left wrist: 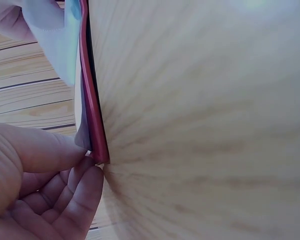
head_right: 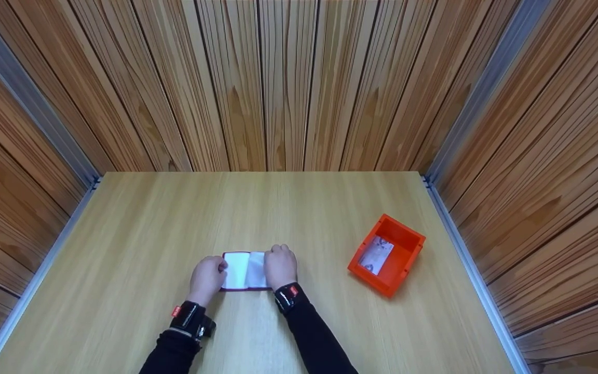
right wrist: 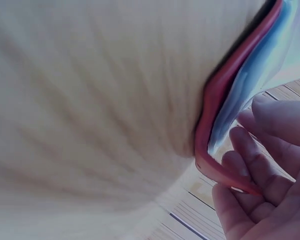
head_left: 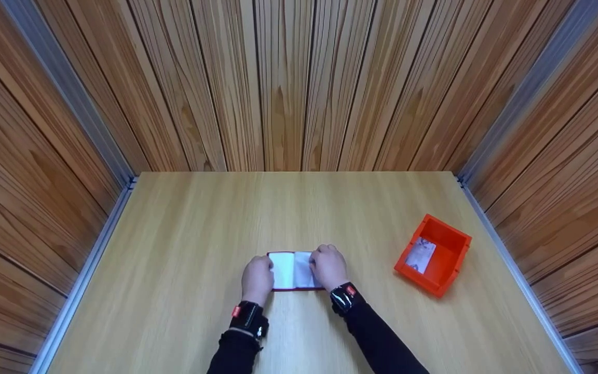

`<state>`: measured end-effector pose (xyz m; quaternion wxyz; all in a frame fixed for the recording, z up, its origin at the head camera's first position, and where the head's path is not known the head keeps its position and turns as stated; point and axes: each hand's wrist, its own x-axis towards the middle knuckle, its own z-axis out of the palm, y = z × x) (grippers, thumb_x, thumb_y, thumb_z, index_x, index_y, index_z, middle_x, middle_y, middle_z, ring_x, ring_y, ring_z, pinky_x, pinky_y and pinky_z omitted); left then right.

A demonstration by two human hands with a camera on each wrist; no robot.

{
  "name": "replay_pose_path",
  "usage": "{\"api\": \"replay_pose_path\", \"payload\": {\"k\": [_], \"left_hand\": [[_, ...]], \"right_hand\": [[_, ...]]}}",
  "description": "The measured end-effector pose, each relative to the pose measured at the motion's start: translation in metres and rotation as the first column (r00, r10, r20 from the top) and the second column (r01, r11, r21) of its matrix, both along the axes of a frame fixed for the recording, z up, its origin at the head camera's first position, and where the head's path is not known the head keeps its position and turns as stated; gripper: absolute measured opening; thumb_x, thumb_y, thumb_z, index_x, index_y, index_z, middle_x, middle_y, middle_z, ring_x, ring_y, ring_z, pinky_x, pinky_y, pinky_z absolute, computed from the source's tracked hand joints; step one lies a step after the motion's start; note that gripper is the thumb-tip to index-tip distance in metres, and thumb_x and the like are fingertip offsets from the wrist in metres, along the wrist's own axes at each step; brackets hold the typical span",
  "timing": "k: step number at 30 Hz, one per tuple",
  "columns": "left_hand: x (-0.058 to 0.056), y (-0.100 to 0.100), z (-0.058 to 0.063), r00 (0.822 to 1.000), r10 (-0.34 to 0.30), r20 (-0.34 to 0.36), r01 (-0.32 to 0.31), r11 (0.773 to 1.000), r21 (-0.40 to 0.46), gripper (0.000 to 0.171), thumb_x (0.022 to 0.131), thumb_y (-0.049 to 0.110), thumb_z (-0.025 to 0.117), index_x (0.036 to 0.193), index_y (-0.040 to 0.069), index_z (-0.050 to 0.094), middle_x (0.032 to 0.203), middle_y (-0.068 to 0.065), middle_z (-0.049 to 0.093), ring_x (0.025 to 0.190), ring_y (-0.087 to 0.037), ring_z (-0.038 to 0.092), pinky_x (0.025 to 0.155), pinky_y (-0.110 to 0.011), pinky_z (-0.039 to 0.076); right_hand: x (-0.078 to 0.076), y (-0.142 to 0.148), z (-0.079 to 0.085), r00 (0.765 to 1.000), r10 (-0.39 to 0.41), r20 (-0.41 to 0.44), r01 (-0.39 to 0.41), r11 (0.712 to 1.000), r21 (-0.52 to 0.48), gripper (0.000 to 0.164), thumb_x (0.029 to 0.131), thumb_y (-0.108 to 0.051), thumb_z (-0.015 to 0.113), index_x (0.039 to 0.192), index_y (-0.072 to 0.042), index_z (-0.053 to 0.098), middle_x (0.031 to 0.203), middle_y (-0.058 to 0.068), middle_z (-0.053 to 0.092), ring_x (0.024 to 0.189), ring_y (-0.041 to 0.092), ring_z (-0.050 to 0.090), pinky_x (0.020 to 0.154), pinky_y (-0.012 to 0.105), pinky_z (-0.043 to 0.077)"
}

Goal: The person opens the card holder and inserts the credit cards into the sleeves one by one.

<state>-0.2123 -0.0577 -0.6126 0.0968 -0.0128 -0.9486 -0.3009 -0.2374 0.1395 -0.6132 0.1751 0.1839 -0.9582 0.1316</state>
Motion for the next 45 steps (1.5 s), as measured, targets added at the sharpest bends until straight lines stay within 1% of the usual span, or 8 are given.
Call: {"api": "replay_pose_path", "payload": {"k": [9, 16, 20, 28, 33, 37, 42, 45], "left_hand": [[0.000, 0.000, -0.003, 0.999, -0.009, -0.034, 0.009, 1.000, -0.002, 0.012, 0.073, -0.011, 0.067, 0.081, -0.002, 0.070, 0.077, -0.013, 0.062, 0.076, -0.032, 0.063, 0.071, -0.044, 0.051], [0.001, -0.001, -0.004, 0.999, -0.010, -0.054, 0.010, 1.000, 0.005, 0.011, 0.074, -0.010, 0.068, 0.080, -0.002, 0.069, 0.076, -0.012, 0.062, 0.074, -0.032, 0.063, 0.068, -0.043, 0.051], [0.002, -0.001, -0.001, 0.997, -0.014, -0.078, 0.015, 1.000, 0.013, 0.010, 0.075, -0.010, 0.067, 0.079, 0.000, 0.069, 0.076, -0.011, 0.061, 0.073, -0.031, 0.063, 0.066, -0.043, 0.051], [0.008, 0.004, 0.011, 0.990, -0.042, -0.133, 0.044, 0.999, 0.011, 0.005, 0.079, -0.002, 0.072, 0.081, 0.003, 0.071, 0.079, -0.008, 0.062, 0.075, -0.028, 0.062, 0.068, -0.042, 0.051], [0.014, 0.012, 0.020, 0.979, -0.090, -0.182, 0.087, 0.996, -0.024, 0.005, 0.080, 0.000, 0.073, 0.081, 0.004, 0.070, 0.079, -0.007, 0.061, 0.074, -0.027, 0.061, 0.065, -0.041, 0.049], [0.019, 0.019, 0.027, 0.970, -0.151, -0.189, 0.140, 0.988, -0.070, 0.005, 0.079, 0.001, 0.074, 0.080, 0.005, 0.070, 0.079, -0.005, 0.059, 0.074, -0.024, 0.059, 0.064, -0.038, 0.049], [0.026, 0.027, 0.031, 0.955, -0.206, -0.212, 0.184, 0.976, -0.119, 0.005, 0.078, 0.003, 0.076, 0.080, 0.006, 0.072, 0.076, -0.003, 0.058, 0.074, -0.021, 0.058, 0.064, -0.034, 0.049], [0.030, 0.031, 0.032, 0.939, -0.246, -0.240, 0.222, 0.967, -0.124, 0.006, 0.079, 0.006, 0.078, 0.082, 0.006, 0.073, 0.078, -0.003, 0.059, 0.076, -0.020, 0.058, 0.066, -0.033, 0.050]], "right_hand": [[0.003, -0.003, 0.002, 0.999, 0.029, 0.023, -0.028, 0.999, -0.035, 0.012, 0.072, -0.008, 0.083, 0.075, -0.010, 0.072, 0.080, 0.003, 0.062, 0.078, 0.023, 0.057, 0.069, 0.036, 0.049], [0.004, -0.006, 0.002, 0.997, 0.027, 0.072, -0.022, 0.998, -0.065, 0.011, 0.073, -0.005, 0.081, 0.076, -0.010, 0.072, 0.081, 0.003, 0.062, 0.078, 0.022, 0.057, 0.068, 0.036, 0.050], [0.004, -0.007, 0.001, 0.998, 0.027, 0.062, -0.022, 0.996, -0.089, 0.012, 0.072, -0.003, 0.081, 0.074, -0.010, 0.071, 0.078, 0.001, 0.060, 0.075, 0.022, 0.058, 0.066, 0.036, 0.050], [0.003, -0.007, -0.002, 0.998, 0.027, 0.052, -0.021, 0.994, -0.107, 0.011, 0.072, -0.003, 0.079, 0.072, -0.009, 0.071, 0.078, 0.001, 0.059, 0.075, 0.023, 0.058, 0.066, 0.037, 0.051], [0.003, -0.007, -0.002, 0.998, 0.030, 0.047, -0.025, 0.994, -0.103, 0.011, 0.071, -0.004, 0.080, 0.073, -0.010, 0.071, 0.078, 0.001, 0.059, 0.074, 0.022, 0.057, 0.065, 0.037, 0.050], [0.003, -0.007, -0.001, 0.998, 0.025, 0.056, -0.020, 0.995, -0.102, 0.011, 0.072, -0.004, 0.080, 0.074, -0.010, 0.071, 0.079, 0.001, 0.060, 0.075, 0.023, 0.058, 0.066, 0.037, 0.051], [0.002, -0.006, -0.002, 0.998, 0.030, 0.049, -0.025, 0.995, -0.099, 0.010, 0.072, -0.004, 0.080, 0.073, -0.010, 0.071, 0.079, 0.002, 0.060, 0.075, 0.023, 0.059, 0.066, 0.037, 0.051], [0.001, -0.005, -0.003, 0.998, 0.033, 0.051, -0.029, 0.996, -0.086, 0.008, 0.073, -0.006, 0.078, 0.073, -0.010, 0.071, 0.080, 0.002, 0.060, 0.075, 0.024, 0.059, 0.065, 0.037, 0.050]]}}
